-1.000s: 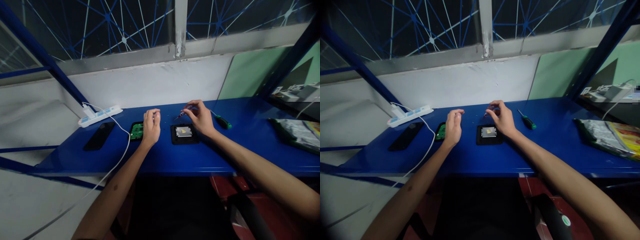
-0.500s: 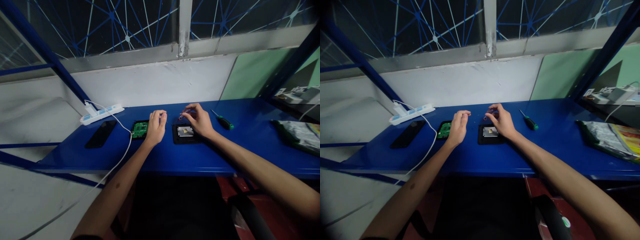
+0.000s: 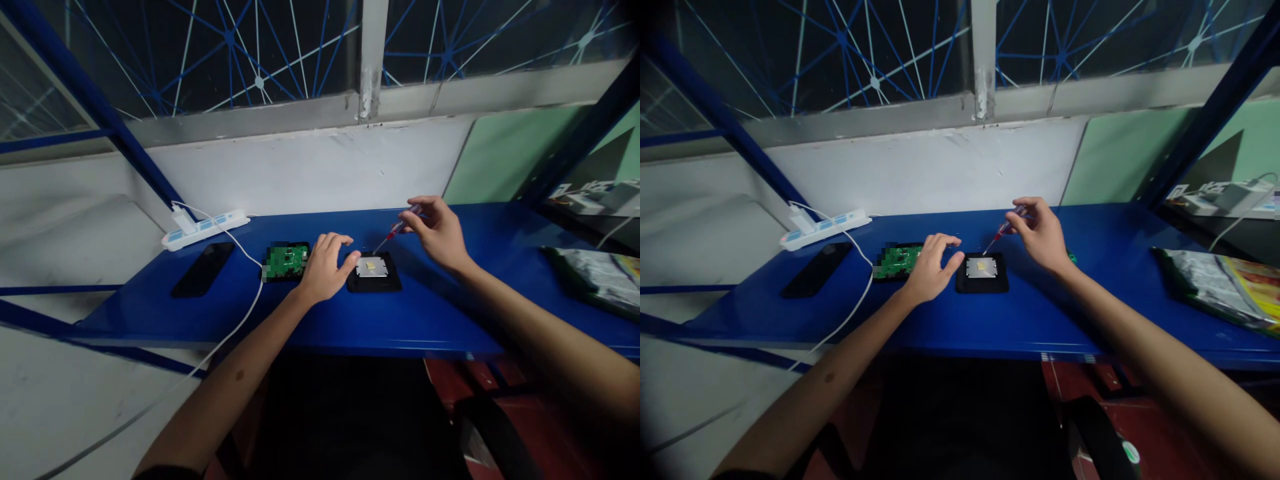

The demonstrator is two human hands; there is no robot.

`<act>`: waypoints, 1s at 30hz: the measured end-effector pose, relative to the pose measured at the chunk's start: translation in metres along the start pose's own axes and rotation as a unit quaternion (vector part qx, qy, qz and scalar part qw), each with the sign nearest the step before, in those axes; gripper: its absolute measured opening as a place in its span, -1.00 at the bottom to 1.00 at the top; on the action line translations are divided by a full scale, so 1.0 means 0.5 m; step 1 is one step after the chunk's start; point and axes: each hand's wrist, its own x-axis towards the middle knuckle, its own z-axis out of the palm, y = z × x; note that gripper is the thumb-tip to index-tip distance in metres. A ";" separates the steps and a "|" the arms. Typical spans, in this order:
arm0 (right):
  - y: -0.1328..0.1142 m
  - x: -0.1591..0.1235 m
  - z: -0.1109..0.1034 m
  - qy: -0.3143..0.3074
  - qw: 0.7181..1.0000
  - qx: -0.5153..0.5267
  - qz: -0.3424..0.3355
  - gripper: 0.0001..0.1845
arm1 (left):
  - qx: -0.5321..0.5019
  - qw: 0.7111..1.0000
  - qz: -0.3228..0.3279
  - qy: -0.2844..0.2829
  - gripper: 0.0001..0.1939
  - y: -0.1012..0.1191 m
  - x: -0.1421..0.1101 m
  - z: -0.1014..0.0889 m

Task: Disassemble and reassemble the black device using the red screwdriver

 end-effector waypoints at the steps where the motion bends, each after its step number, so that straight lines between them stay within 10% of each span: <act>1: 0.001 -0.002 -0.012 -0.008 1.000 0.004 0.017 -0.62 | 0.004 1.000 0.007 -0.016 -0.74 0.006 -0.001 0.003; 11: 0.008 -0.023 -0.035 -0.003 0.997 0.015 0.073 -0.61 | 0.061 0.986 0.088 -0.127 -0.61 0.040 -0.013 0.025; 30: 0.002 -0.025 -0.042 -0.025 0.998 -0.016 0.062 -0.66 | 0.066 0.980 0.125 -0.139 -0.60 0.035 -0.019 0.027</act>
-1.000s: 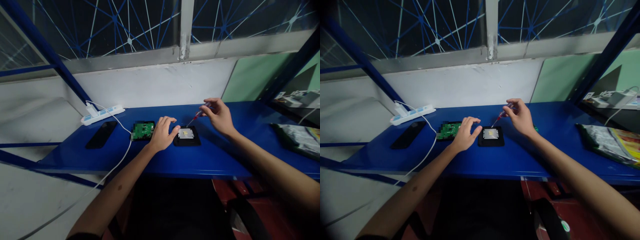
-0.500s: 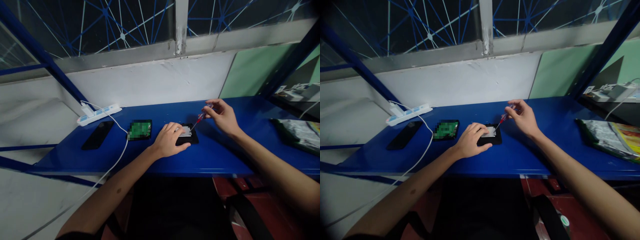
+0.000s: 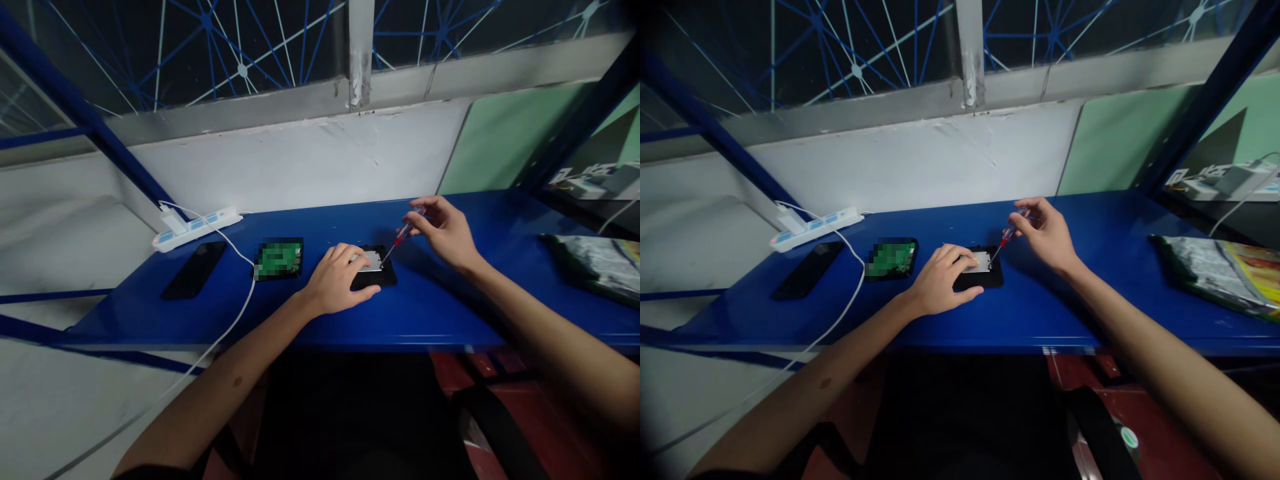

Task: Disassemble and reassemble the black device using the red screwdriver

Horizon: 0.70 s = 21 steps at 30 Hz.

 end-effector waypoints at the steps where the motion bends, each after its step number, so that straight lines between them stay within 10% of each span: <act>1: 0.001 0.000 -0.001 0.000 1.000 -0.001 0.000 -0.67 | 0.000 1.000 0.000 -0.001 -0.60 0.000 0.000 0.000; 21: -0.001 -0.003 0.003 -0.008 1.000 -0.013 -0.017 -0.67 | 0.002 0.998 0.008 -0.064 -0.54 0.005 -0.002 -0.002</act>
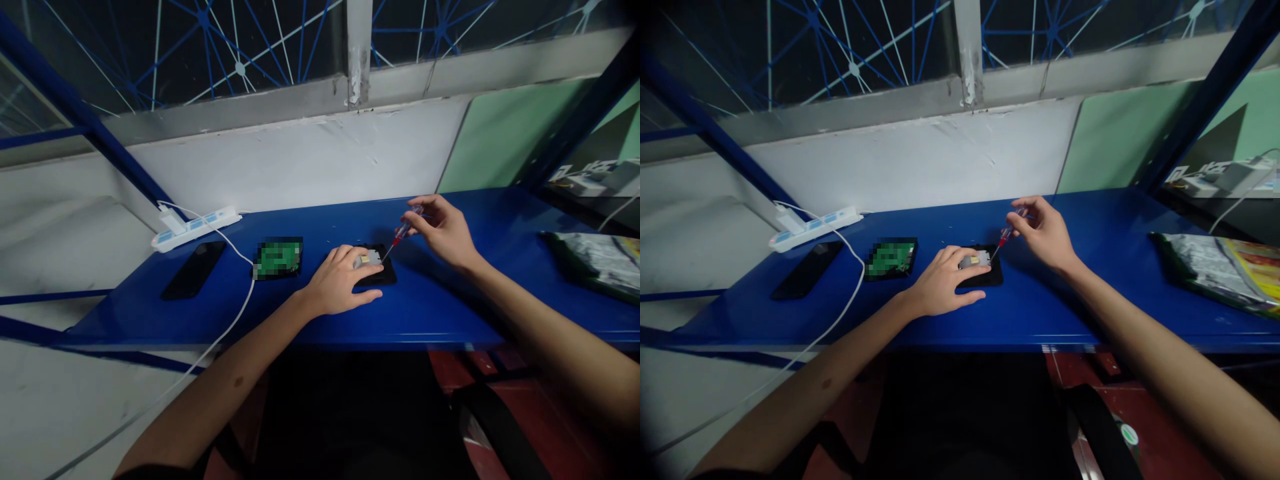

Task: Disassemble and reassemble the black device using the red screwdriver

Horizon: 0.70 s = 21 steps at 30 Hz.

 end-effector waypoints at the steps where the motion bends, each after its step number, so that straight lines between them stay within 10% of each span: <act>1: -0.001 0.000 0.000 0.000 1.000 -0.002 -0.001 -0.67 | -0.002 1.000 -0.002 -0.001 -0.55 0.000 0.000 0.000; 21: 0.003 0.000 -0.004 0.003 1.000 -0.008 -0.010 -0.67 | -0.040 0.999 -0.018 -0.001 -0.65 -0.010 0.002 0.005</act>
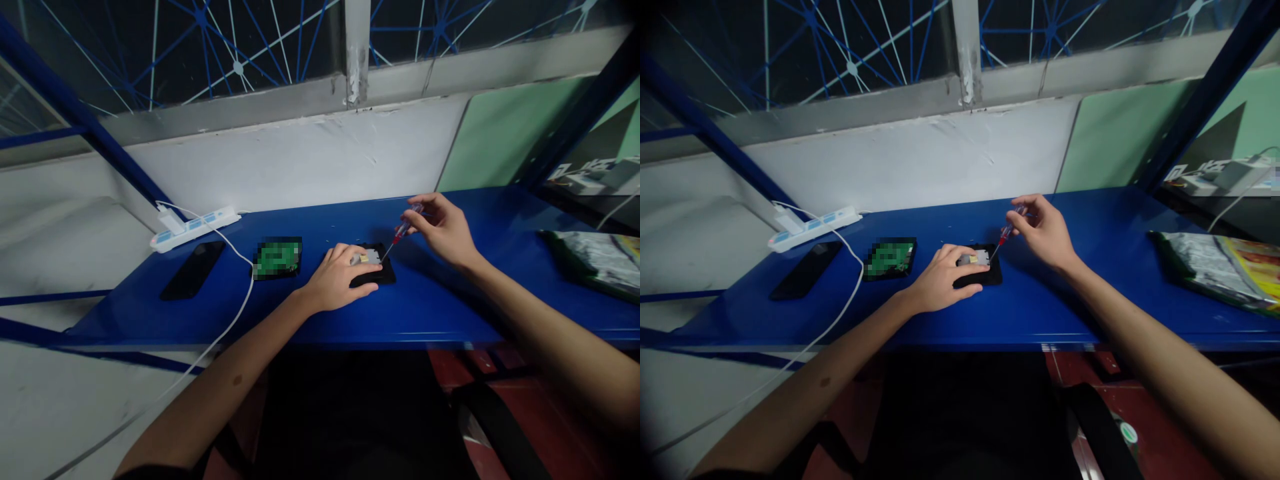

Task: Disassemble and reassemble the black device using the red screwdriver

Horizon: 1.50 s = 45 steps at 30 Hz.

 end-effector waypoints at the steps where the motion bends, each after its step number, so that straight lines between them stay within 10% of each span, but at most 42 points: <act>1: 0.000 0.000 0.000 -0.001 1.000 0.001 0.000 -0.66 | 0.001 1.000 -0.001 0.000 -0.65 0.000 0.000 0.000; 21: -0.018 -0.002 0.006 -0.019 1.000 0.023 0.001 -0.61 | 0.009 1.000 -0.009 0.008 -0.66 0.003 -0.002 0.002; 34: -0.095 0.010 0.041 -0.195 0.960 -0.128 -0.152 -0.61 | 0.034 0.998 -0.054 0.023 -0.46 0.005 0.001 0.000; 45: -0.060 -0.028 0.064 -0.070 0.979 -0.078 -0.174 -0.63 | 0.066 0.995 -0.074 0.010 -0.21 -0.019 -0.008 -0.010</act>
